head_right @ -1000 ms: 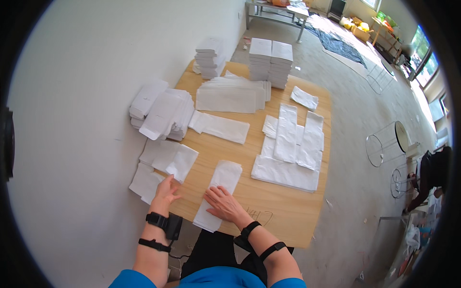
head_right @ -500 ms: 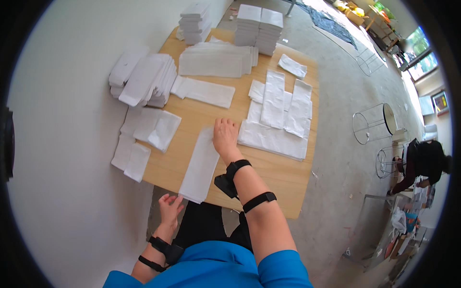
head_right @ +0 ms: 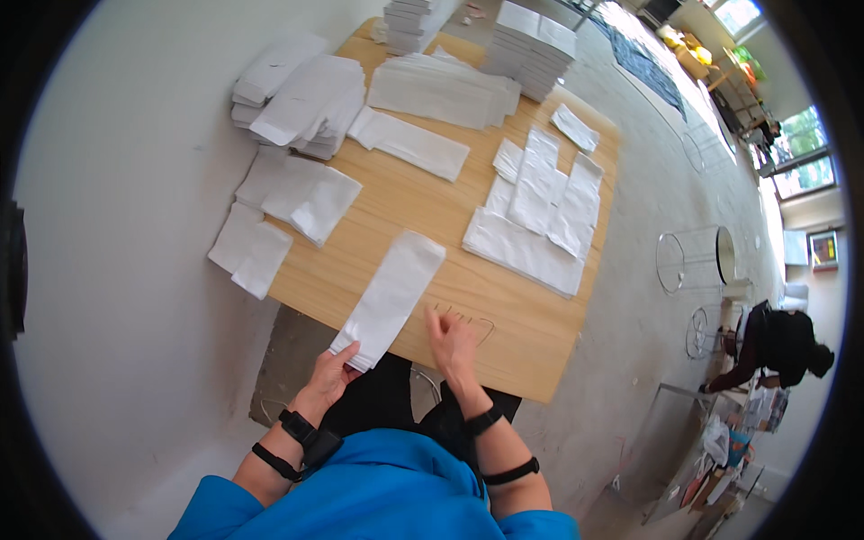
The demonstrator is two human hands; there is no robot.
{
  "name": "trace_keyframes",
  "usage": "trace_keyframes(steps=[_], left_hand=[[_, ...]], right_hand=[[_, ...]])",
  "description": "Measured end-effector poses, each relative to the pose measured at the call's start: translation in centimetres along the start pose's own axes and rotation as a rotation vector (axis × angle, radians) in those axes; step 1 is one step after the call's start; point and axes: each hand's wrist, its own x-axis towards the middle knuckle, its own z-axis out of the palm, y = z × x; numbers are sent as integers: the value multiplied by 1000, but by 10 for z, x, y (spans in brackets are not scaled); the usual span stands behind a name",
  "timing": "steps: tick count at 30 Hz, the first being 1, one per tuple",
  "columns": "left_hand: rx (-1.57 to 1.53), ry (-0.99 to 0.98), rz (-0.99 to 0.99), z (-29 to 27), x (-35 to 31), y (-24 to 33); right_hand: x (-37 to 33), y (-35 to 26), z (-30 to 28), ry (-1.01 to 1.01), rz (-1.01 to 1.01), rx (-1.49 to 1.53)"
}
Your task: Folding and stacking white paper filters on a wooden table in an industrial environment.
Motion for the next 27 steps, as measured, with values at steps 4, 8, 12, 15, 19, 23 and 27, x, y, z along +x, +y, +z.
trace_keyframes(steps=[4,8,12,15,19,23,27], left_hand=[[7,-207,-129,15,-13,-17],[6,-298,-206,32,-20,-23],[30,-271,-195,36,-9,-37],[99,-237,-117,39,-6,-48],[385,-221,-98,50,-11,-50],[656,-126,21,57,-10,-26],[998,30,592,79,23,9]], right_hand=[[-56,62,43,-536,170,828],[-64,77,48,-432,164,1147],[-56,88,50,-390,128,1186],[-53,89,61,-271,155,1222],[-46,103,68,2,162,1078],[-56,112,16,33,79,988],[-31,166,-56,261,-37,746]])
